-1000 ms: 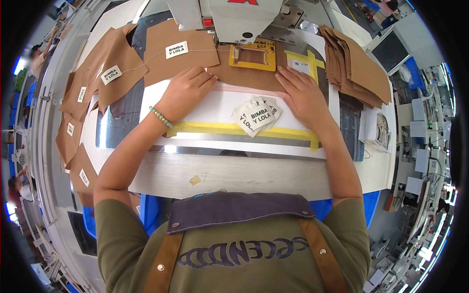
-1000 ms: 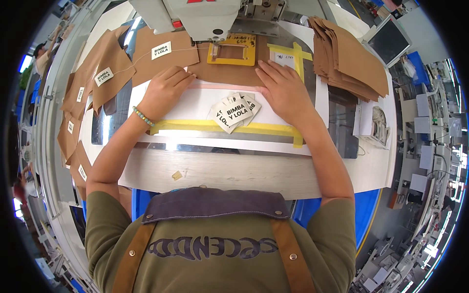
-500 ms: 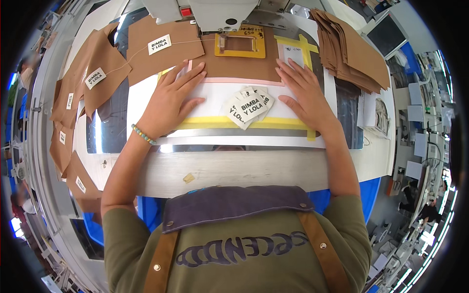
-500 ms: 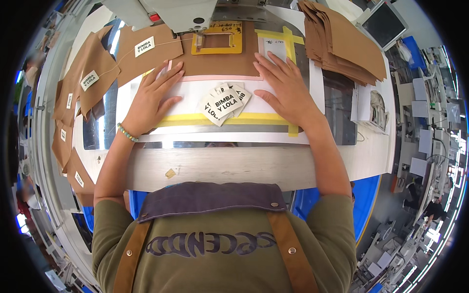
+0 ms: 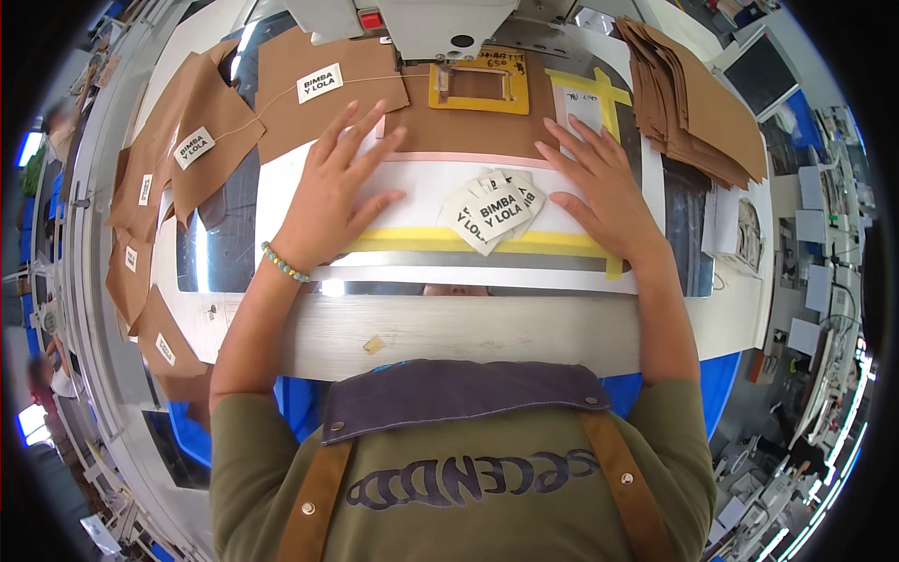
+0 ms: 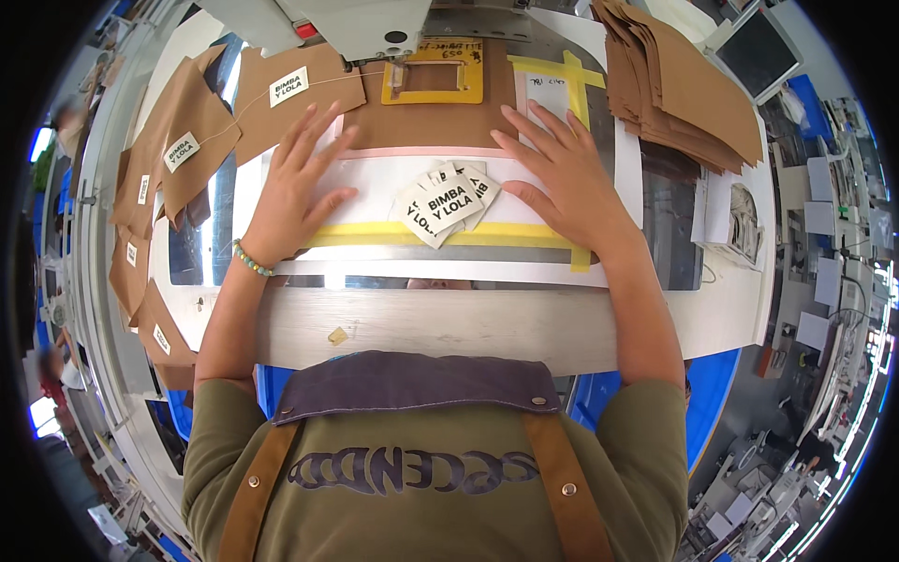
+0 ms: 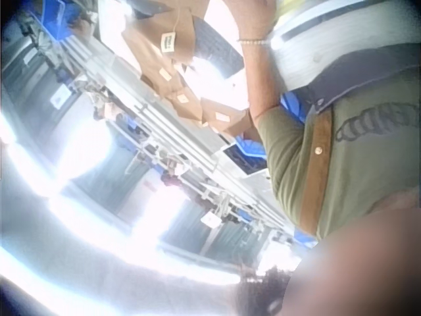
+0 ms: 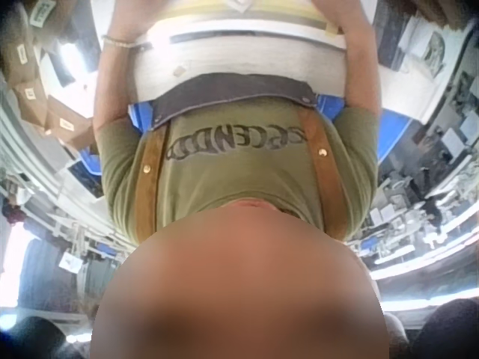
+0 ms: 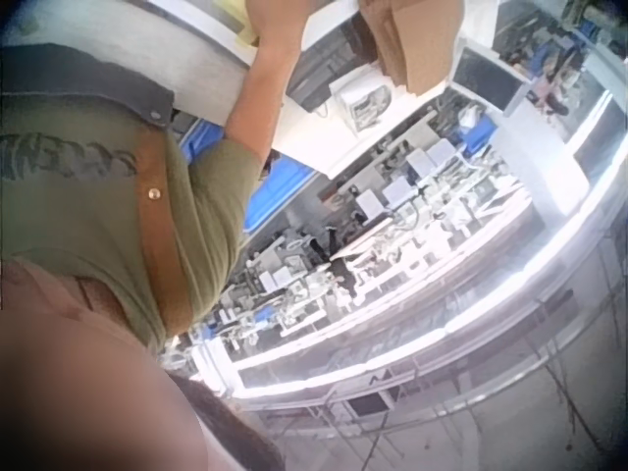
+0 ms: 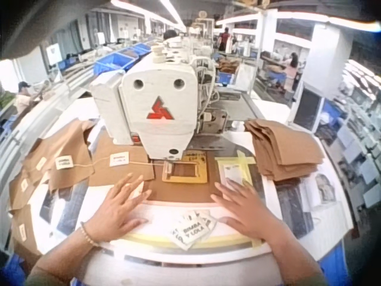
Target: The recorder is sewing branding labels onto leather or fabric pieces using an industrial sewing machine.
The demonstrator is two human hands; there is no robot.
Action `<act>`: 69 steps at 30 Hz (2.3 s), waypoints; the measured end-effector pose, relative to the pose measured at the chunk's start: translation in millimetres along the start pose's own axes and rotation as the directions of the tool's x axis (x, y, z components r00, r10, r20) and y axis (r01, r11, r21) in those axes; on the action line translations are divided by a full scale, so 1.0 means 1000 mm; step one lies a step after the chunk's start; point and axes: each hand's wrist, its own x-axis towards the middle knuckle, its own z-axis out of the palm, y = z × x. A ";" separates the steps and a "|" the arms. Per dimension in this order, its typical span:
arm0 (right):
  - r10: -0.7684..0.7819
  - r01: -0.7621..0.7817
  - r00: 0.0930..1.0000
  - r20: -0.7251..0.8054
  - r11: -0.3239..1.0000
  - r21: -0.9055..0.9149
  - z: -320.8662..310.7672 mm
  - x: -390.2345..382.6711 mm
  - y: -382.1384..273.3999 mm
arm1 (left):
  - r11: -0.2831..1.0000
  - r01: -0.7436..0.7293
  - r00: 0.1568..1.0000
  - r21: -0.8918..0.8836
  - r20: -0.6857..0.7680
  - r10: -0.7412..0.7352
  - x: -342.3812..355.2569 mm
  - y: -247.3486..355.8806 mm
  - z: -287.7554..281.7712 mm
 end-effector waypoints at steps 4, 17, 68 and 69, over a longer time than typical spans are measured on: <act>0.009 -0.009 1.000 0.000 1.000 0.007 0.000 0.000 -0.001 | 0.995 -0.004 0.994 0.103 0.110 -0.008 -0.003 -0.002 0.003; -0.005 0.005 1.000 -0.014 1.000 0.014 0.003 0.000 -0.001 | 0.998 -0.013 0.996 0.062 0.094 0.007 -0.004 -0.006 0.004; 0.198 -0.126 0.977 -0.076 0.828 0.546 0.007 0.154 0.012 | 0.969 -0.161 0.982 -0.186 -0.123 0.140 0.069 0.005 0.010; 0.196 -0.141 0.979 -0.052 0.843 0.519 0.003 0.152 0.010 | 0.968 -0.189 0.979 -0.165 -0.110 0.173 0.072 0.004 0.012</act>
